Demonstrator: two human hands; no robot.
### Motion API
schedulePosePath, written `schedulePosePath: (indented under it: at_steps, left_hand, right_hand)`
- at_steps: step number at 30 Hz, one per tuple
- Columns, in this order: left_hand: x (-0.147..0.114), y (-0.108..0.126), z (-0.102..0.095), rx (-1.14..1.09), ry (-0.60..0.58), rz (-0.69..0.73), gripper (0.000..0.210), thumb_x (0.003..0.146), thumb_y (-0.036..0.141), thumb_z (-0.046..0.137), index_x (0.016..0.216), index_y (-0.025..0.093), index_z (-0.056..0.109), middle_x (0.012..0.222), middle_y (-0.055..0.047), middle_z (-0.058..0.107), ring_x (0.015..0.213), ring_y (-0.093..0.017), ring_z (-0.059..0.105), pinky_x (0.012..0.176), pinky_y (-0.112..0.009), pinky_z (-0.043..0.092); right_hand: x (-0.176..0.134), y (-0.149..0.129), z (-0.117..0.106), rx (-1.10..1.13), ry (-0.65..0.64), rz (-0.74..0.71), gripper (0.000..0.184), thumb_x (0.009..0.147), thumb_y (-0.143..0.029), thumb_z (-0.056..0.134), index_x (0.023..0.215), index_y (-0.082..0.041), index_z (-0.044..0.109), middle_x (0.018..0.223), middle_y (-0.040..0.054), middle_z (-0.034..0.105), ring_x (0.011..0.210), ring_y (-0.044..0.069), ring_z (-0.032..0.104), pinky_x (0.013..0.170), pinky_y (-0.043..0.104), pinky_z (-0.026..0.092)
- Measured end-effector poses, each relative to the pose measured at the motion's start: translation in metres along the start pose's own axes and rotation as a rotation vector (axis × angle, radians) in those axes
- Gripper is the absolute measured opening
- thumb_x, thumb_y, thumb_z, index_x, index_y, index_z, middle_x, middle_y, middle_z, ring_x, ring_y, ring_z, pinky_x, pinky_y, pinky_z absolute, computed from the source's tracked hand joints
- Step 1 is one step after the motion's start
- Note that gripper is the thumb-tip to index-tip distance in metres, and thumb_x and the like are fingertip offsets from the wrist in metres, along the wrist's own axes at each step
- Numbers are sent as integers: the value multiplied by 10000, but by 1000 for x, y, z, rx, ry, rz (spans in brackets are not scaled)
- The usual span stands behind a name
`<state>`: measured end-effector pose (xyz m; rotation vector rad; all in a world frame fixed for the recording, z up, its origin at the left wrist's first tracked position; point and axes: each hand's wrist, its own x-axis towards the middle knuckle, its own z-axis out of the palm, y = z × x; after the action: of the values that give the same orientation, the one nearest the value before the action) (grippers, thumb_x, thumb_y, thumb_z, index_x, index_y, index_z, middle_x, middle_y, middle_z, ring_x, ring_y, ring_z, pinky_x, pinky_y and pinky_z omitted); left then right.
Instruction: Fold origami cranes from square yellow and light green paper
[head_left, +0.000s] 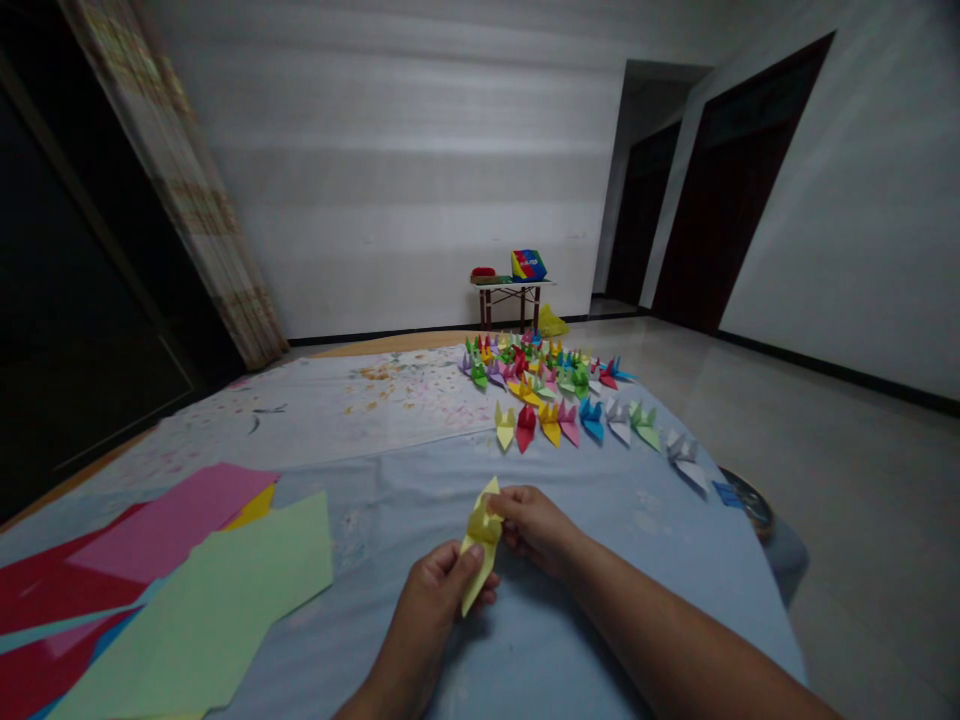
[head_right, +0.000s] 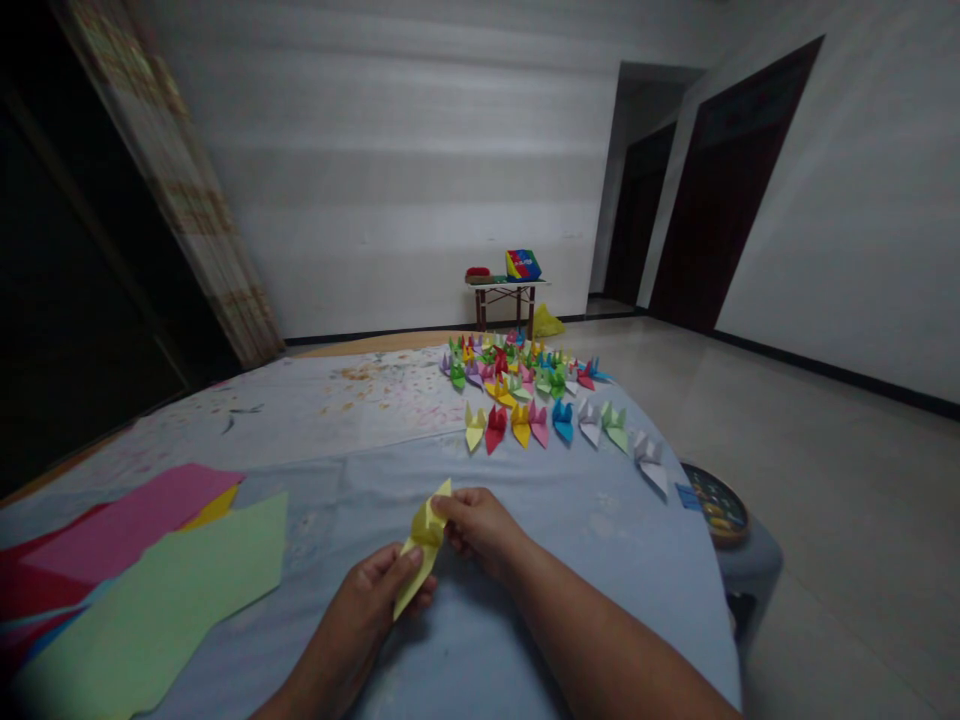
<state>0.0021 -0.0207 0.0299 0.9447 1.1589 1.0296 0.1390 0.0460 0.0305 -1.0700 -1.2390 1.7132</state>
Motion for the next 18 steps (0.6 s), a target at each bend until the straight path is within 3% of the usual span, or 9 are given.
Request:
schedulePosePath:
  at_steps: [12, 18]
  left_hand:
    - [2, 2, 0, 25, -13, -7, 449, 598, 539, 663, 763, 122, 638, 607, -38, 646, 503, -109, 546, 470, -201, 413]
    - [-2, 3, 1, 19, 5, -3, 416, 603, 514, 678, 716, 115, 651, 608, -39, 646, 504, -95, 538, 480, -184, 395]
  right_hand:
    - [-4, 1, 2, 38, -141, 32, 387, 697, -497, 573, 569, -154, 450, 408, -83, 386, 295, 14, 242, 326, 190, 107]
    - [-2, -1, 2, 141, -83, 48, 341, 680, -442, 580, 556, -165, 423, 389, -98, 343, 296, 13, 206, 336, 194, 72]
